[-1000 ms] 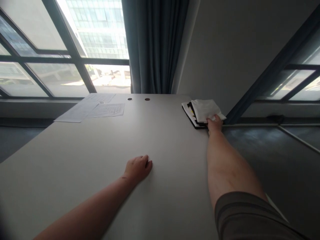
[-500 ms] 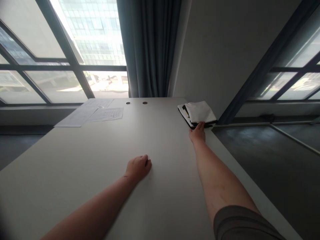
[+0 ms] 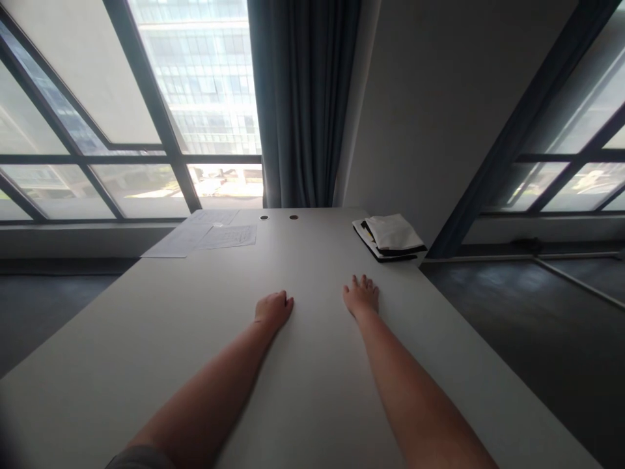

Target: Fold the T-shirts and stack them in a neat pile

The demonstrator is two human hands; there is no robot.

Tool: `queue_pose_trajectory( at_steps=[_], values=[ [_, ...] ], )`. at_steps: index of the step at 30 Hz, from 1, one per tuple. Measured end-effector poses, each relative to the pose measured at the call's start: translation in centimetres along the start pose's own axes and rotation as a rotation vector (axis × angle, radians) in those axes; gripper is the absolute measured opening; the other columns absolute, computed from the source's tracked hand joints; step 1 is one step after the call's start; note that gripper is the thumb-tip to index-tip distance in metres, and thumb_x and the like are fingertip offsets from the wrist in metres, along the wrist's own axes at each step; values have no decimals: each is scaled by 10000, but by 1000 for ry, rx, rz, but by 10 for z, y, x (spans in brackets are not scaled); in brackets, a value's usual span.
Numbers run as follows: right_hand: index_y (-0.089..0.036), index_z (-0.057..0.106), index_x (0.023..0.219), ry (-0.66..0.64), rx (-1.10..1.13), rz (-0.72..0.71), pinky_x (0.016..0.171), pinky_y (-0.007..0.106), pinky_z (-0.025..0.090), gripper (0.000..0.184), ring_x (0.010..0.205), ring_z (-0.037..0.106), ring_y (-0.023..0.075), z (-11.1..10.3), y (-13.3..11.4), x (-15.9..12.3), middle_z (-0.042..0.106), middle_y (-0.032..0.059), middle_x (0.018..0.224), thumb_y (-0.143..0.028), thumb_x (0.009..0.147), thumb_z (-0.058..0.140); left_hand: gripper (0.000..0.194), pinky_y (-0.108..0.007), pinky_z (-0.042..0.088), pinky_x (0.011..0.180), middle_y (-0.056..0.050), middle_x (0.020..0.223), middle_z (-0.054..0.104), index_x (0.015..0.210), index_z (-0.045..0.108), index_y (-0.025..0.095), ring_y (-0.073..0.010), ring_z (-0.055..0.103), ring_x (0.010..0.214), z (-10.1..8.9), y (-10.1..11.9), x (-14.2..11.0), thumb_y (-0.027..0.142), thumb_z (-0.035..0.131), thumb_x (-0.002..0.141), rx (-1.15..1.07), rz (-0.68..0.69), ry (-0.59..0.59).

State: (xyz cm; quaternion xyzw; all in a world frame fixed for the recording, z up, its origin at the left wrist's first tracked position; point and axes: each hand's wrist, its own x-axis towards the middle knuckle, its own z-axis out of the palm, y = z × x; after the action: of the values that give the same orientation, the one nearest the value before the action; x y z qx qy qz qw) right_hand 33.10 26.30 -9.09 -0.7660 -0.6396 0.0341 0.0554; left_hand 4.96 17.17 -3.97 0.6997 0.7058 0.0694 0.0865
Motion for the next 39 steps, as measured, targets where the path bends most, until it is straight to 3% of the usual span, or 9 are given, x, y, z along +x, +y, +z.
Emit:
queue_pose_trajectory(
  at_steps=[6, 11, 15, 18, 25, 29, 39],
  values=[
    [-218, 364, 1655, -37, 38, -252, 1243, 649, 117, 637, 1584, 216, 401, 0, -54, -80, 231, 172, 1737, -416, 1050, 354, 451, -356, 534, 883, -193, 1174, 758, 1163, 711, 165, -273, 734, 1097, -12, -37, -1, 447, 377, 1054, 35, -104, 20],
    [-206, 346, 1662, -51, -8, -268, 1225, 678, 96, 635, 1587, 197, 405, -2, -88, -118, 214, 189, 1738, -368, 1048, 335, 477, -364, 549, 862, -207, 1175, 759, 1158, 718, 134, -288, 743, 1073, -31, -90, -1, 400, 335, 1061, 73, -260, 52],
    [-217, 323, 1671, -66, -60, -288, 1223, 653, 107, 642, 1586, 199, 405, -4, -109, -135, 203, 184, 1742, -373, 1049, 326, 484, -368, 553, 848, -199, 1181, 759, 1167, 708, 130, -293, 742, 1067, -35, -113, -13, 392, 315, 1064, 101, -316, 75],
    [-242, 321, 1672, -77, -57, -347, 1224, 646, 98, 644, 1589, 188, 407, -6, -108, -140, 198, 177, 1745, -408, 1050, 324, 449, -351, 542, 860, -177, 1181, 763, 1171, 708, 158, -277, 737, 1075, -28, -115, -32, 390, 341, 1057, 118, -300, 73],
    [-291, 417, 1632, -125, -8, -525, 1263, 539, 133, 645, 1589, 238, 352, -15, -77, -126, 278, 123, 1730, -483, 1017, 414, 410, -351, 528, 847, -144, 1098, 784, 1070, 745, 198, -268, 743, 1022, -17, -107, -76, 408, 395, 1033, 128, -187, 24],
    [-270, 473, 1602, -111, 6, -532, 1259, 537, 160, 639, 1563, 300, 350, -15, -75, -120, 334, 139, 1705, -469, 995, 458, 397, -341, 511, 853, -116, 1104, 784, 1022, 743, 223, -258, 734, 1038, -19, -107, -76, 437, 408, 1035, 124, -134, 20],
    [-272, 503, 1582, -87, 39, -541, 1254, 537, 163, 624, 1556, 302, 348, -8, -73, -118, 353, 136, 1696, -480, 994, 483, 358, -315, 478, 780, -83, 1037, 791, 952, 727, 254, -242, 733, 973, -22, -110, -73, 463, 447, 1030, 114, -105, 37]
  ],
)
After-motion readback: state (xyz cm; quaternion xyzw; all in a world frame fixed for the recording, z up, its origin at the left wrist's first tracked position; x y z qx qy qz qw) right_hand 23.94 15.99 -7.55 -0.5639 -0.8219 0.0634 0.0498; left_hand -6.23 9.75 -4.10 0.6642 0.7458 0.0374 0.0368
